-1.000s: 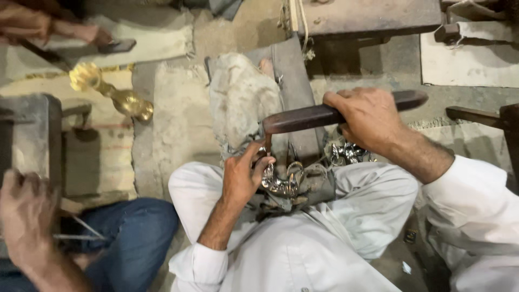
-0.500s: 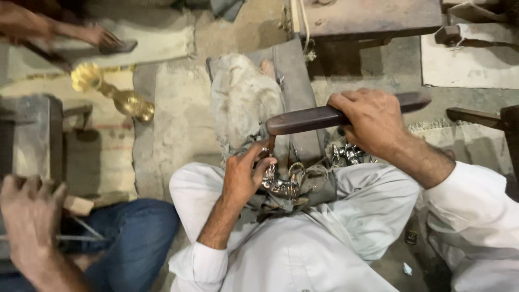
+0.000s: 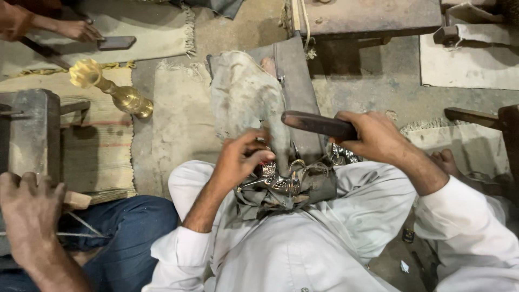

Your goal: The person sits cross-legged on the floor holding silver metal animal figurines on a cloth-covered board on their lap. They hold each figurine steady with one hand while rubbing and filing its surface with a dark handheld file, repositioning the pieces and switching between figurines as they work.

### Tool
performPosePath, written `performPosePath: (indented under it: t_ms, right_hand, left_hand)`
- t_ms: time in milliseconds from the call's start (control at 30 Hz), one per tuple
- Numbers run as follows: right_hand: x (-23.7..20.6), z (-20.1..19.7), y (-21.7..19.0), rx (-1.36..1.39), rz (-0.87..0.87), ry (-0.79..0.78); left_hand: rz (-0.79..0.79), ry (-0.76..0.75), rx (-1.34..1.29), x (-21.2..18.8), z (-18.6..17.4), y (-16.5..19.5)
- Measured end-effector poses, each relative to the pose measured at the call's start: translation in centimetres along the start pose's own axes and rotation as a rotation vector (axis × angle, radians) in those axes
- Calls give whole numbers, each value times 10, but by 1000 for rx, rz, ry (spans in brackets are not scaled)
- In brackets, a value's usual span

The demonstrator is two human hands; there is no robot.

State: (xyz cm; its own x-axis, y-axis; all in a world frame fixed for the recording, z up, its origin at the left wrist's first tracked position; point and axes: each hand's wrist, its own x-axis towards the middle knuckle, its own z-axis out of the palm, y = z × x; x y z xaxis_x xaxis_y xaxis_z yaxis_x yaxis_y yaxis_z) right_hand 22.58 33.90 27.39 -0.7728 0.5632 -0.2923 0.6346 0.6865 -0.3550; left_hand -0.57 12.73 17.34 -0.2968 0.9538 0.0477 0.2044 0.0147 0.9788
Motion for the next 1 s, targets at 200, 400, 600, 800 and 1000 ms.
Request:
performPosePath:
  t_ms: [200,400,600,800,1000]
  right_hand:
    - [-6,18,3,20,-94,206]
    - [-12,24,-1,133,114,418]
    - [-12,19,2,-227,-220,461]
    - [-11,15,-1,42,-89,483]
    - [-14,15,-5,243,151,400]
  left_hand:
    - [121,-135,231,6,-2,12]
    - [112,-127,260,6,1,13]
    - [143,-138,275,9,1,16]
    - [86,-173,278,12,-1,17]
    - [185,-187,261,14,-2,14]
